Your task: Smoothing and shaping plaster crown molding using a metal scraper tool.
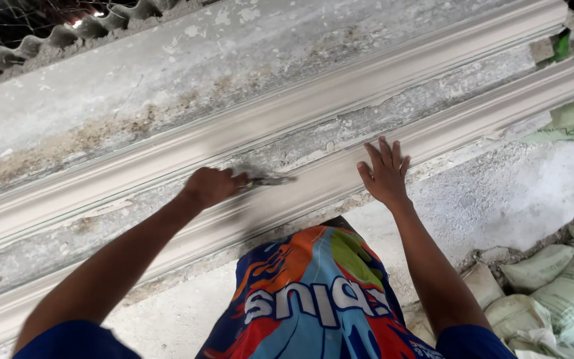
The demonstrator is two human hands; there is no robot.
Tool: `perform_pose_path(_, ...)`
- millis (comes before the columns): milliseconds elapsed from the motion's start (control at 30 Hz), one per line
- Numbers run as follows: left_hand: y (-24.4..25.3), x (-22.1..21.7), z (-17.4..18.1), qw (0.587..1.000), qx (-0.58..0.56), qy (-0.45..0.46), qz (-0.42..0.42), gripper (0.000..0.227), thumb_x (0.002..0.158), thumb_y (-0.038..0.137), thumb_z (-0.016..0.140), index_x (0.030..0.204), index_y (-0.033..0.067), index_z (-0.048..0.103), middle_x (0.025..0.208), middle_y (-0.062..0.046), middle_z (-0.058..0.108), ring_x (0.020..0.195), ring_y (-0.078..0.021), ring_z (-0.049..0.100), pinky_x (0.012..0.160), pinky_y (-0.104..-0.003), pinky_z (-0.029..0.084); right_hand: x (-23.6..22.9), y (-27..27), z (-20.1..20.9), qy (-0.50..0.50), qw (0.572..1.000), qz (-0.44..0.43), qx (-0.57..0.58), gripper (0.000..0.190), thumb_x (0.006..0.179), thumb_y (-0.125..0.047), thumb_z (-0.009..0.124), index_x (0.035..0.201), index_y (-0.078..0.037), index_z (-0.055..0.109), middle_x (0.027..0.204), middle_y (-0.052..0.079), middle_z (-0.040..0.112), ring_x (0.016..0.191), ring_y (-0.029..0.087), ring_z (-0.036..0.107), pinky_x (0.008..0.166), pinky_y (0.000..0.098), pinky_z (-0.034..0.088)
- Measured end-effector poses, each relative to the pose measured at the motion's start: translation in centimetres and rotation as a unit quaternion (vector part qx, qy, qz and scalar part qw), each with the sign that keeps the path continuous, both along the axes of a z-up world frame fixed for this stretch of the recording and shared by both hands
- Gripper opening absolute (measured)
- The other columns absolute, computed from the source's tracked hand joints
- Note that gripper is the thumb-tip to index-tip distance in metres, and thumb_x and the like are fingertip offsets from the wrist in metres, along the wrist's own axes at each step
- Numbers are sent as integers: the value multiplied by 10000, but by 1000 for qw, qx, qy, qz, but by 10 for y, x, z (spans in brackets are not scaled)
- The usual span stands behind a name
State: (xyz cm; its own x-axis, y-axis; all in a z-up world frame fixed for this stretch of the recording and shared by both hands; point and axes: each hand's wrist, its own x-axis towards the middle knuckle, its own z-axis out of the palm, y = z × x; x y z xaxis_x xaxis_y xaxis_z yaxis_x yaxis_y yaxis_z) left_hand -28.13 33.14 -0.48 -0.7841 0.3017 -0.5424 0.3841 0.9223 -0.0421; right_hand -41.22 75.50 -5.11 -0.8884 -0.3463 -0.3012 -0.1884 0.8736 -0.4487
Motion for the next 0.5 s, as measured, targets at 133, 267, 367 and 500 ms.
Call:
perform_pose_path(133, -13, 9, 2, 1000, -11, 13, -25, 399, 1082, 490, 346, 1408, 302, 476, 1048, -72, 681, 861, -332, 768, 688, -500, 636, -2, -3, 1, -5, 1000, -4, 24, 667, 1006, -623, 444, 1598, -366, 277, 1720, 48, 107, 1578, 397, -22, 1217, 715, 16)
perform_pose_path(267, 36, -41, -13, 999, 40, -11, -16, 377, 1071, 405, 336, 1402, 314, 493, 1039, -97, 688, 858, -366, 753, 667, -554, 606, -2, -4, 2, -3, 1000, 2, 31, 725, 972, -639, 500, 1600, -351, 278, 1711, 70, 131, 1572, 424, 11, 1210, 733, 50)
perform_pose_path(367, 49, -68, -59, 998, 41, 20, -42, 393, 1064, 339, 350, 1429, 298, 491, 1018, -117, 699, 826, -371, 747, 626, -555, 587, -6, -1, 8, -16, 998, 15, 57, 771, 941, -671, 518, 1605, -362, 274, 1717, 55, 127, 1575, 415, 26, 1217, 717, 76)
perform_pose_path(500, 49, -56, -30, 997, 73, -7, -37, 427, 1069, 331, 318, 1470, 277, 455, 1087, -132, 701, 875, -379, 754, 670, -567, 604, -10, 2, 4, -46, 996, 23, 79, 862, 877, -726, 548, 1611, -387, 250, 1735, 22, 76, 1584, 399, 1, 1230, 696, 77)
